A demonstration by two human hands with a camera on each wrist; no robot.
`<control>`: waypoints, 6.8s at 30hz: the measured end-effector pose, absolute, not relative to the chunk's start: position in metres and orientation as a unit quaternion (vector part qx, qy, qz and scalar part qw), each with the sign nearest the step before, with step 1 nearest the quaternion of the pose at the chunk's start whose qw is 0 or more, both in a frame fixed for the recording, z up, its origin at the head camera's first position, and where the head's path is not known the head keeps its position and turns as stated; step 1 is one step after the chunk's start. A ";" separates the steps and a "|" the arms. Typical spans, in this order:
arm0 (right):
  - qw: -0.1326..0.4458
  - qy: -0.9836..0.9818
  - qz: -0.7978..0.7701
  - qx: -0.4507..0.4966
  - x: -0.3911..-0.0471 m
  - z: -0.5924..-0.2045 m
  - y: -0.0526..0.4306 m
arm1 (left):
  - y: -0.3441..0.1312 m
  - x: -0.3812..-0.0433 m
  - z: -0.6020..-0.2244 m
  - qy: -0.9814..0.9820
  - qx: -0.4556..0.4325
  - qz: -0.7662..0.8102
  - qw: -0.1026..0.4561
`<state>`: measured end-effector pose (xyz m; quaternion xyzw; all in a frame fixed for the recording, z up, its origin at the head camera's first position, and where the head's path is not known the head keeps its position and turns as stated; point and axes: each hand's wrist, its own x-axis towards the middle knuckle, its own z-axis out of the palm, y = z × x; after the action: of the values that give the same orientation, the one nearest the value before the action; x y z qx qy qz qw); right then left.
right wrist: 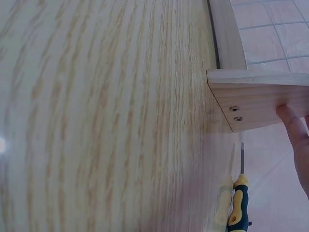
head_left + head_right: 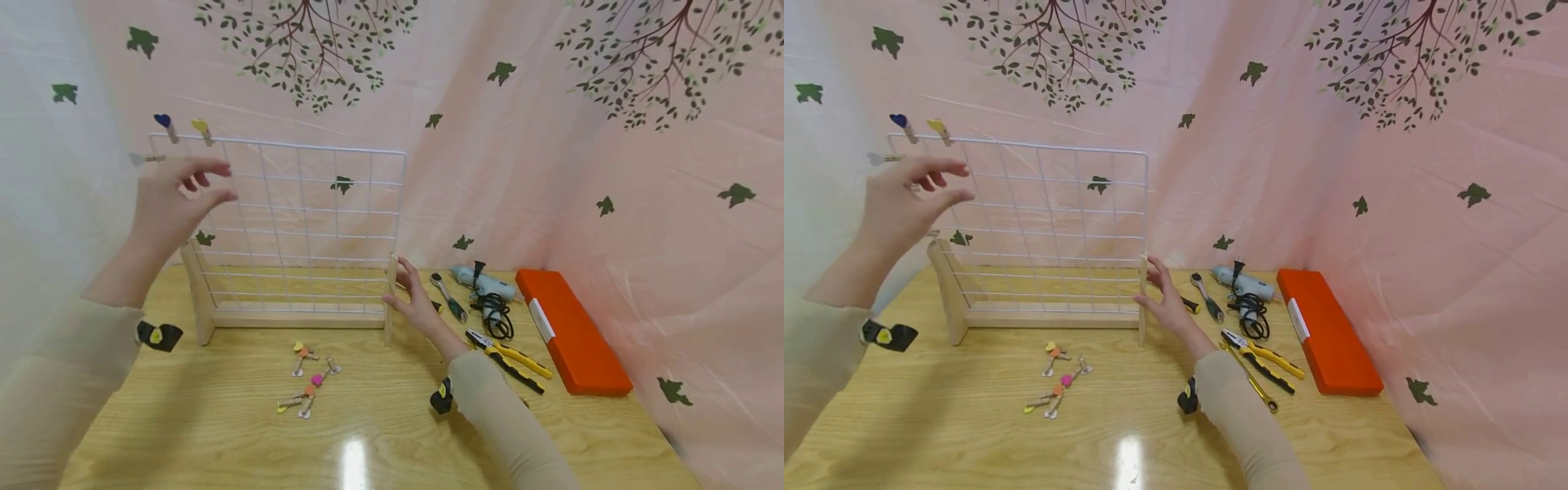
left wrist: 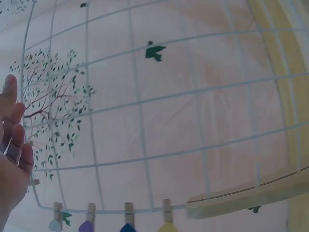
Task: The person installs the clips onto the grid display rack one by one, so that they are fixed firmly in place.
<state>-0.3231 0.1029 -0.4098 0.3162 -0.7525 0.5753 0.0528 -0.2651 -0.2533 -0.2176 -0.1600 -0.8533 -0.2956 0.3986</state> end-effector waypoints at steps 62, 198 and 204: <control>0.034 -0.754 0.577 0.313 -0.323 -0.410 0.105 | -0.225 -0.236 -0.302 -0.838 -0.309 -0.337 0.298; 0.026 -0.767 0.565 0.303 -0.325 -0.407 0.108 | -0.188 -0.299 -0.125 -0.881 -0.137 -0.228 0.392; 0.028 -0.764 0.567 0.307 -0.325 -0.407 0.109 | -0.188 -0.306 -0.125 -0.905 -0.155 -0.206 0.339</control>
<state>-0.3246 0.1087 -0.4072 0.3074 -0.7640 0.5667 0.0277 -0.3064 -0.1877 -0.1250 -0.1546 -0.9049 -0.2059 0.3390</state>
